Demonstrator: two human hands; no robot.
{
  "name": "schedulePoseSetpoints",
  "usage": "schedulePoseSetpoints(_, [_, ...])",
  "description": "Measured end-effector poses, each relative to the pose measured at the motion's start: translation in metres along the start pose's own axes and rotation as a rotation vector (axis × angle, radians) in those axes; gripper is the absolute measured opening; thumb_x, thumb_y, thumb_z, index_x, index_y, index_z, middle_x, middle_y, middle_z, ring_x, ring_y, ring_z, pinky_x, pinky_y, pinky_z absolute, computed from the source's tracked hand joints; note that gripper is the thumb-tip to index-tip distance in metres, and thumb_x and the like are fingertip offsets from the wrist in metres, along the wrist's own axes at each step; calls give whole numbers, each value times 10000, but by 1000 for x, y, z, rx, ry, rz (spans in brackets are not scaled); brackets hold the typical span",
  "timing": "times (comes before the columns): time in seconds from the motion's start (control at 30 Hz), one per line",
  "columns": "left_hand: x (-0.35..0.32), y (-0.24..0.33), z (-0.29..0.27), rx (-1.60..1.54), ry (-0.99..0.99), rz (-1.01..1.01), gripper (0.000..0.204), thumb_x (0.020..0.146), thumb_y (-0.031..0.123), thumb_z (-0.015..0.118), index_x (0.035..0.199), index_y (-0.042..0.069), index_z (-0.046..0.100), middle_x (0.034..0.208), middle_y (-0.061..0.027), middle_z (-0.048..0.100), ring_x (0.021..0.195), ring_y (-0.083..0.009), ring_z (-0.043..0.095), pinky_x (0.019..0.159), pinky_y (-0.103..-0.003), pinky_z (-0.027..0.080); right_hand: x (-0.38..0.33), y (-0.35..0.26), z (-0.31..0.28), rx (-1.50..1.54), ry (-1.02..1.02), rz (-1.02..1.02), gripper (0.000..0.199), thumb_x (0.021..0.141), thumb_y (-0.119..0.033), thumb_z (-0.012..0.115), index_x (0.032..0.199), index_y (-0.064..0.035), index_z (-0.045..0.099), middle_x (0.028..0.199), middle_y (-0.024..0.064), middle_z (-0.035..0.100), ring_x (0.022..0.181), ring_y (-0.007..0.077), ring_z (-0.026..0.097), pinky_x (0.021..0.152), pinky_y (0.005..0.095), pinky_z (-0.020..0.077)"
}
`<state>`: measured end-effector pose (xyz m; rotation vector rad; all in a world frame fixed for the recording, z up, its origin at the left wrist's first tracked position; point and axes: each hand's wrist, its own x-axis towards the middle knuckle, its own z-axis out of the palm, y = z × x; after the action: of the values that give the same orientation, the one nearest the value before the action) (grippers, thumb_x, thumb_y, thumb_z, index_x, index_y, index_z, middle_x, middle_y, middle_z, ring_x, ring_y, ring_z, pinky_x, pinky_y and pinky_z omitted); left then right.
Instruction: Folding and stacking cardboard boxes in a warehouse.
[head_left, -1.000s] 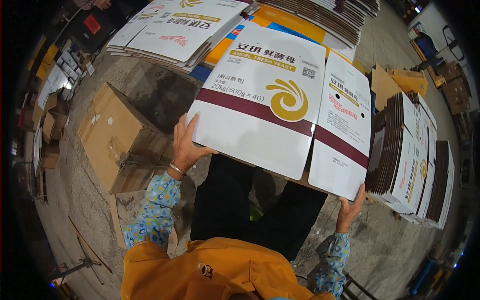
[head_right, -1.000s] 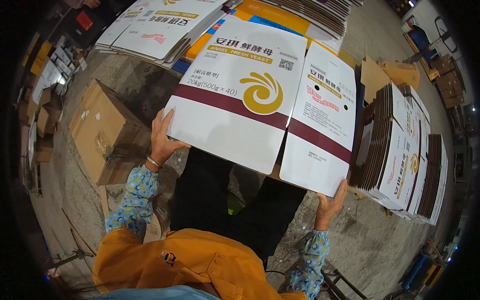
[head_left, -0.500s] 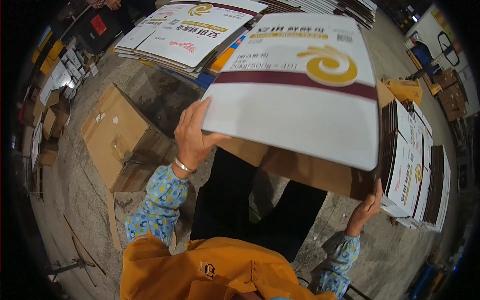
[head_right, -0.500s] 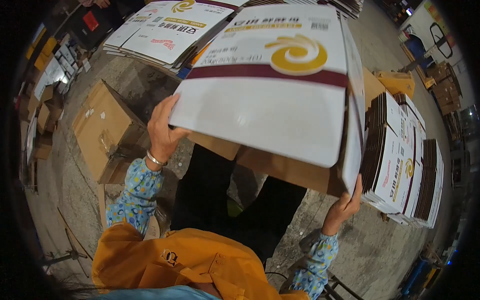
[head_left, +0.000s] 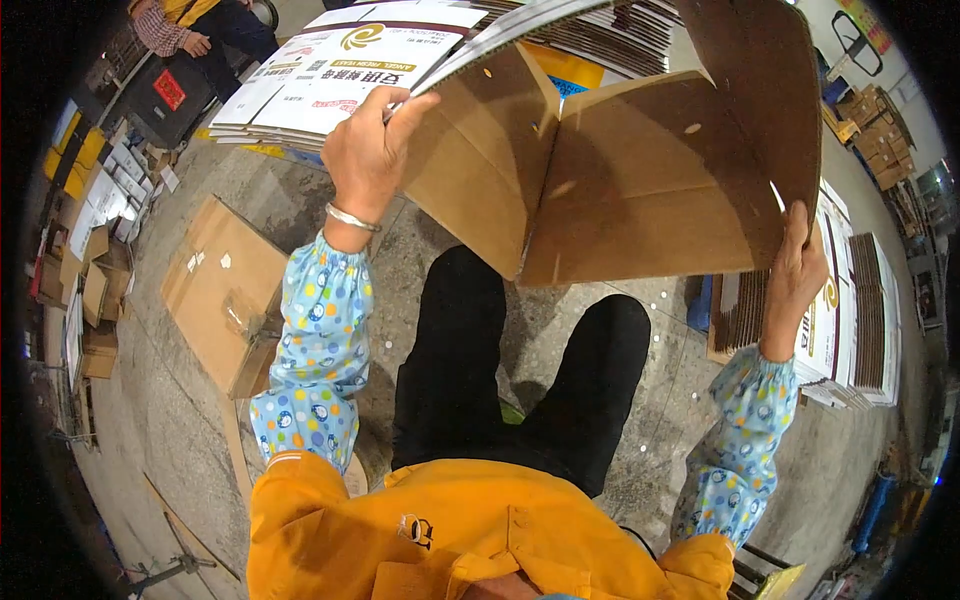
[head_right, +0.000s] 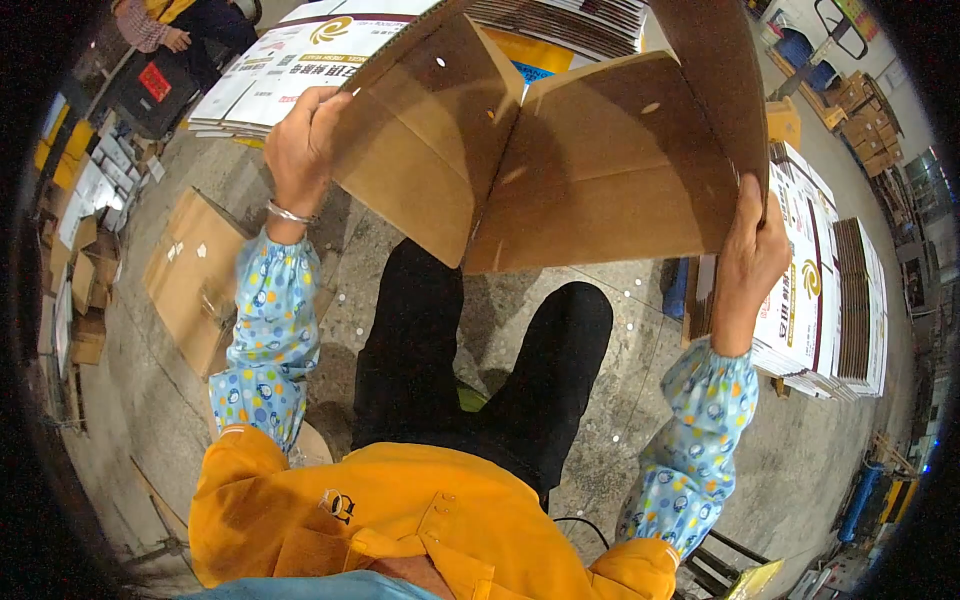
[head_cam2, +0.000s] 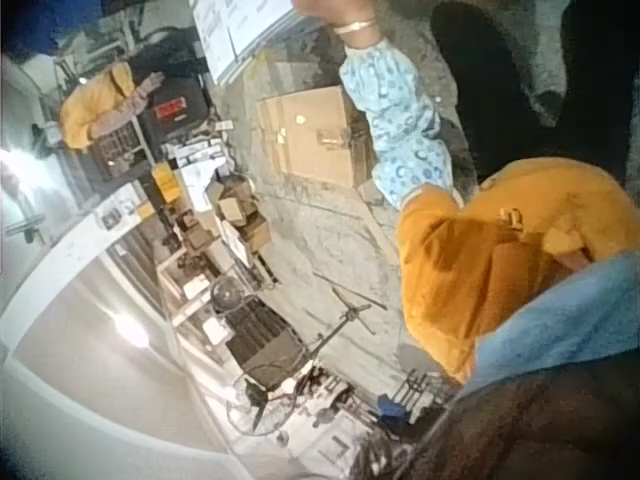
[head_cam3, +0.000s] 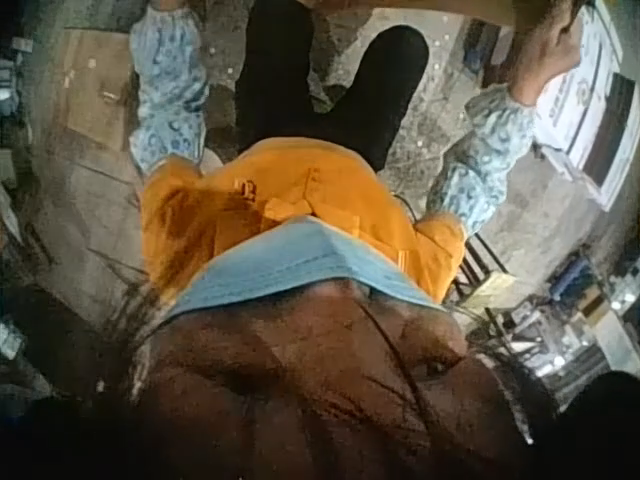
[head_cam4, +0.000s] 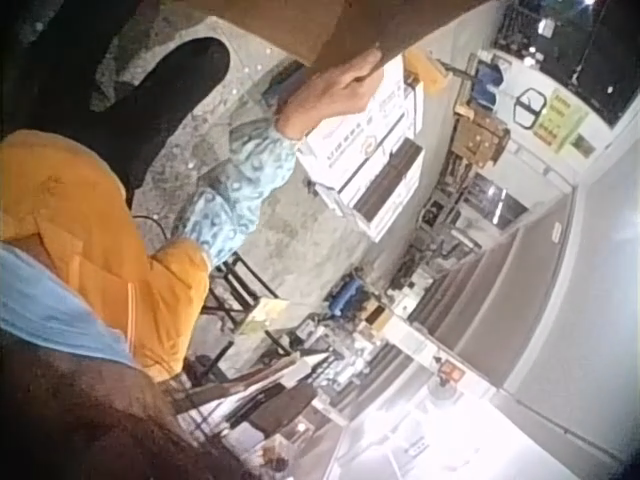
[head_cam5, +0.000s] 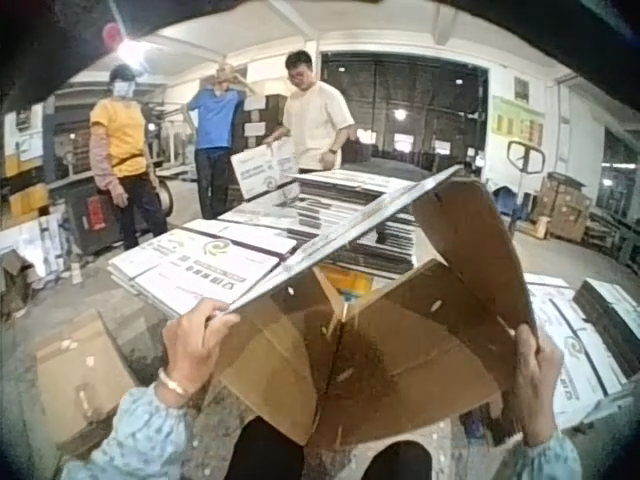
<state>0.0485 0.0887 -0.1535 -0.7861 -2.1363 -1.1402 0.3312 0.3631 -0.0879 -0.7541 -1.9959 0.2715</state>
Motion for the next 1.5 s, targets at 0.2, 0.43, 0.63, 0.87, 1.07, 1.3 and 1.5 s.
schedulePoseSetpoints(0.2, [19, -6, -2, 26, -52, -43, 538, 819, 595, 456, 805, 95, 654, 642, -122, 617, 652, -317, 606, 582, -382, 451, 30, -3, 3, -20, 51, -109, 341, 909, -307, 515, 974, 10, 624, 736, 127, 610, 660, 142, 507, 647, 263, 432])
schedulePoseSetpoints(0.43, [31, -17, -7, 70, -70, -73, 539, 824, 598, 441, 761, 101, 640, 645, -135, 605, 650, -349, 582, 574, -411, 430, 61, 5, -9, -133, 20, -183, 346, 912, -367, 490, 1077, -99, 634, 637, 121, 539, 594, 116, 463, 566, 286, 418])
schedulePoseSetpoints(0.63, [28, -34, -16, 162, -23, 182, 415, 901, 458, 400, 806, 104, 594, 652, -125, 570, 619, -368, 537, 538, -401, 406, 63, 10, -17, -87, 40, -316, 404, 908, -360, 511, 1088, -14, 615, 668, 28, 518, 615, 70, 413, 558, 223, 387])
schedulePoseSetpoints(0.87, [17, -38, -19, 146, -42, 230, 440, 902, 470, 395, 791, 93, 592, 639, -133, 559, 640, -352, 543, 551, -391, 403, 59, 20, -25, -303, -53, -248, 304, 946, -261, 452, 1177, -106, 574, 945, 101, 640, 784, 106, 546, 710, 223, 428])
schedulePoseSetpoints(1.07, [8, -33, -29, 159, -149, 31, 390, 920, 386, 396, 908, 60, 609, 652, -81, 578, 597, -219, 561, 555, -309, 421, 42, 14, -20, -259, -4, -266, 302, 928, -266, 485, 1090, -44, 609, 832, 95, 614, 706, 110, 516, 654, 231, 425])
schedulePoseSetpoints(1.3, [1, -17, -28, 67, -110, -50, 398, 833, 490, 525, 893, 120, 658, 724, -88, 641, 647, -266, 600, 579, -325, 445, 20, 38, -34, -172, -9, -117, 316, 911, -275, 517, 1012, 3, 630, 844, 119, 648, 726, 148, 556, 660, 267, 440])
schedulePoseSetpoints(1.5, [3, -18, -25, 34, -122, -60, 371, 801, 468, 591, 885, 116, 670, 709, -63, 653, 616, -176, 607, 552, -278, 437, 9, 60, -42, -154, -69, -87, 364, 916, -328, 505, 963, 18, 609, 736, 60, 556, 655, 99, 461, 557, 244, 382])
